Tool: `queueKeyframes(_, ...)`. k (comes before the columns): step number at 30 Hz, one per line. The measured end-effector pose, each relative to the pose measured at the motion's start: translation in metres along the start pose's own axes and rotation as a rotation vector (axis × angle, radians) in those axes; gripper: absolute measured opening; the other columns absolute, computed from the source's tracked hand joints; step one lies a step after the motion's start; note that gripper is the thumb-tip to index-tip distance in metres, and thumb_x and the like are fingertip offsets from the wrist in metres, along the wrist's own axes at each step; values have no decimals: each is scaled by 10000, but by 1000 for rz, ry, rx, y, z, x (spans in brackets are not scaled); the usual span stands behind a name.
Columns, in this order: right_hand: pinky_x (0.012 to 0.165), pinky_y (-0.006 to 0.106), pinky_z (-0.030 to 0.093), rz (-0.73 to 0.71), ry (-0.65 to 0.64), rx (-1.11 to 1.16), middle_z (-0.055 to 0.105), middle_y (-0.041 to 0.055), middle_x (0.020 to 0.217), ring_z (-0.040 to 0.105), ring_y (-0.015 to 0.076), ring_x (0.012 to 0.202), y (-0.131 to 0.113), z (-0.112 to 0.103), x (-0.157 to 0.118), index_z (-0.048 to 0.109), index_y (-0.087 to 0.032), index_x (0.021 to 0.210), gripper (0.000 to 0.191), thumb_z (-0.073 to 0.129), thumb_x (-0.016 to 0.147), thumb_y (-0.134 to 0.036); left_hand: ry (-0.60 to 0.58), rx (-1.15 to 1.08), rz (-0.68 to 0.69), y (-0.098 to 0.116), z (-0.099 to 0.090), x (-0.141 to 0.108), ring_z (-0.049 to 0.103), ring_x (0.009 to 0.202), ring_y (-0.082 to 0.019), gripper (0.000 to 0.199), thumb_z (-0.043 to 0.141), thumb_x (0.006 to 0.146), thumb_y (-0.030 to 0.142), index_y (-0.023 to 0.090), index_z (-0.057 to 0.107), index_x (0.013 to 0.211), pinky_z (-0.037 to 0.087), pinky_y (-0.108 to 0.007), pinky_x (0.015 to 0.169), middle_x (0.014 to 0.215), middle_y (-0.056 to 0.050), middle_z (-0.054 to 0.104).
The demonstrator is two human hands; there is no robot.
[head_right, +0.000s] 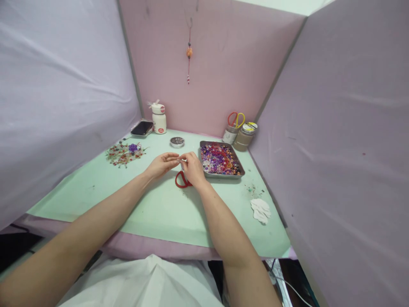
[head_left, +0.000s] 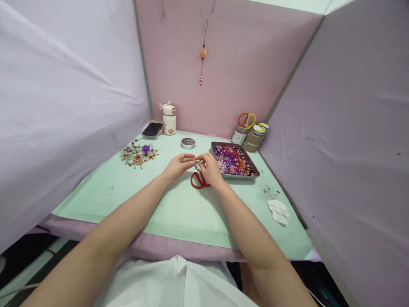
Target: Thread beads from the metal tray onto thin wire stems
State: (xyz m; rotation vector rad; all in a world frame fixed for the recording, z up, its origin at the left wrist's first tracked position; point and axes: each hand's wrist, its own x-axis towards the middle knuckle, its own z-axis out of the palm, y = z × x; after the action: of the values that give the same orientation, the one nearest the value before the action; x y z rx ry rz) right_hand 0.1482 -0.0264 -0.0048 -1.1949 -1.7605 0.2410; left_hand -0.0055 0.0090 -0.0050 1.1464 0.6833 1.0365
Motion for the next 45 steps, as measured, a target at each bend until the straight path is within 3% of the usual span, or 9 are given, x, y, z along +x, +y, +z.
queueKeyframes(11,750,311,457,57,33,102,612,37,874,557,152,748,0,2,2,620,-200,839,93,540,823,-246,-2,12,48,-3,-2,1,620,863,-145,411,808,580,257,150,621,929,417,-365,926,934,-44,652)
queueKeyframes(20,740,308,469,146,65,192,628,29,861,575,146,732,3,4,3,605,-197,817,104,567,789,-289,6,-29,82,-1,-1,1,604,785,-114,456,808,571,243,153,608,970,438,-360,904,828,2,612)
queueKeyframes(45,670,286,481,151,74,196,631,34,892,579,133,698,-3,7,1,596,-201,850,190,581,793,-382,-5,-14,107,-2,1,0,603,815,-125,431,797,571,238,159,609,951,435,-372,916,851,-2,618)
